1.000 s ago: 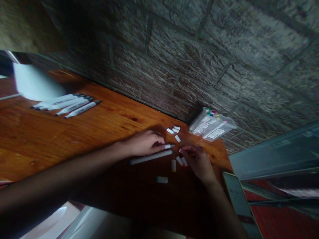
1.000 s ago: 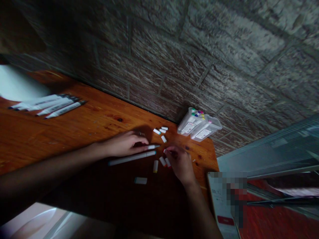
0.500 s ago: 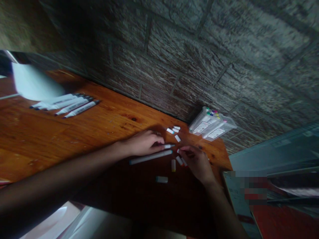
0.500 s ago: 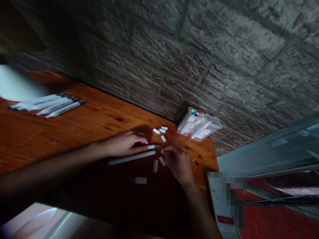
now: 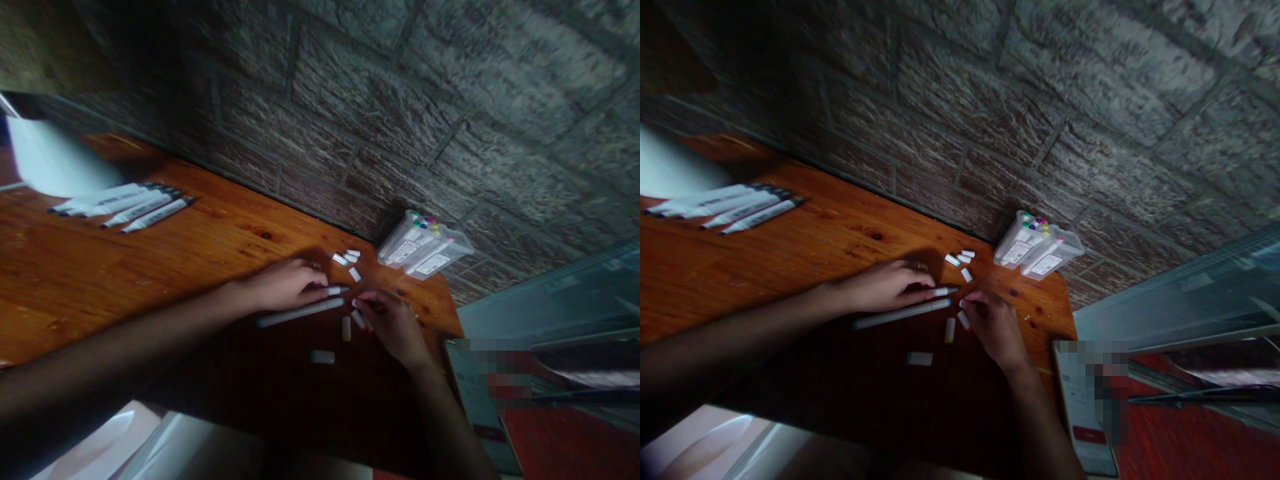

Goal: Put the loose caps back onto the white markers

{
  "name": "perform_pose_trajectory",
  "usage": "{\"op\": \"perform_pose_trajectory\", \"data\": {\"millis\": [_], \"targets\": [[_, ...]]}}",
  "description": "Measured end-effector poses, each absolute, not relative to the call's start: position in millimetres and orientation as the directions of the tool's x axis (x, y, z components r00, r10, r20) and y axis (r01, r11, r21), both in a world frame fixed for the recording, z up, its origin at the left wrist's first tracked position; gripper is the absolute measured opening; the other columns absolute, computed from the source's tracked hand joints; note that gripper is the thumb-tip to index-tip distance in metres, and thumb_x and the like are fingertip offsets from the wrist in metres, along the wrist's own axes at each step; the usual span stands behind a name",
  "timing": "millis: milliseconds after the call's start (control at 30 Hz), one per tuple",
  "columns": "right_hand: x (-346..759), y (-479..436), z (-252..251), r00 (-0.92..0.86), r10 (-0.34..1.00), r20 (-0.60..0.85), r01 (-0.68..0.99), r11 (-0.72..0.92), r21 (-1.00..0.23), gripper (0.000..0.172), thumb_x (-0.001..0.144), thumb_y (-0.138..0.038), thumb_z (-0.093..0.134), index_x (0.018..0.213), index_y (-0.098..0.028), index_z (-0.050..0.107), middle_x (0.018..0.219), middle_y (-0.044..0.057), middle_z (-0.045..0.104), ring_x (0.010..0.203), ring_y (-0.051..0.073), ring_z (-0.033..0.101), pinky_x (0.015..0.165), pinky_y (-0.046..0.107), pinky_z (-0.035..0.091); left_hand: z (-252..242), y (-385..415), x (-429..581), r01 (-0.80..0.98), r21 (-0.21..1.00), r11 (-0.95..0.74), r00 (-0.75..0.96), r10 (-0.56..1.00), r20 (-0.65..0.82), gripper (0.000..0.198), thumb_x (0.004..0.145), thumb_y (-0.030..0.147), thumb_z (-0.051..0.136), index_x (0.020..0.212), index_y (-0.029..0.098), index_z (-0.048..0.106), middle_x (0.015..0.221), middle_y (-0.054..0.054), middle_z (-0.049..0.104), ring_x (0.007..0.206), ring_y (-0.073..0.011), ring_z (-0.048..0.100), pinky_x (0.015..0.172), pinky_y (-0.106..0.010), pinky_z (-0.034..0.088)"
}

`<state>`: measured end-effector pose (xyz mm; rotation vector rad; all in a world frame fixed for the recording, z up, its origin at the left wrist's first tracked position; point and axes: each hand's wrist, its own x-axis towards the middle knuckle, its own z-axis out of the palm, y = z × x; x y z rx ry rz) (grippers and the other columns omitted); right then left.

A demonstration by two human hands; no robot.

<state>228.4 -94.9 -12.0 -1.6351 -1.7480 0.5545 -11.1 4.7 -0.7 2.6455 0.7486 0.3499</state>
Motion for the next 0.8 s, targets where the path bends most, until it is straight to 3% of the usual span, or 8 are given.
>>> {"op": "perform_pose_trajectory", "data": {"millis": [800], "targets": [[228.2, -95.5, -10.6, -0.026, 0.984, 0.177, 0.705, 0.144, -0.694, 0.015, 0.092, -0.032, 0.062, 0.091, -0.022, 0.073, 0.083, 0.002, 0.076, 0.071, 0.016, 0.070, 0.064, 0.025, 0.052, 0.9, 2.5, -12.6, 0.434, 0.421, -0.797, 0.838, 0.528, 0.136, 0.027, 0.098, 0.040, 0.051, 0.103, 0.025, 0.073, 0.100, -0.003, 0.072, 0.092, -0.0187, 0.066, 0.080, -0.027, 0.044]]}}
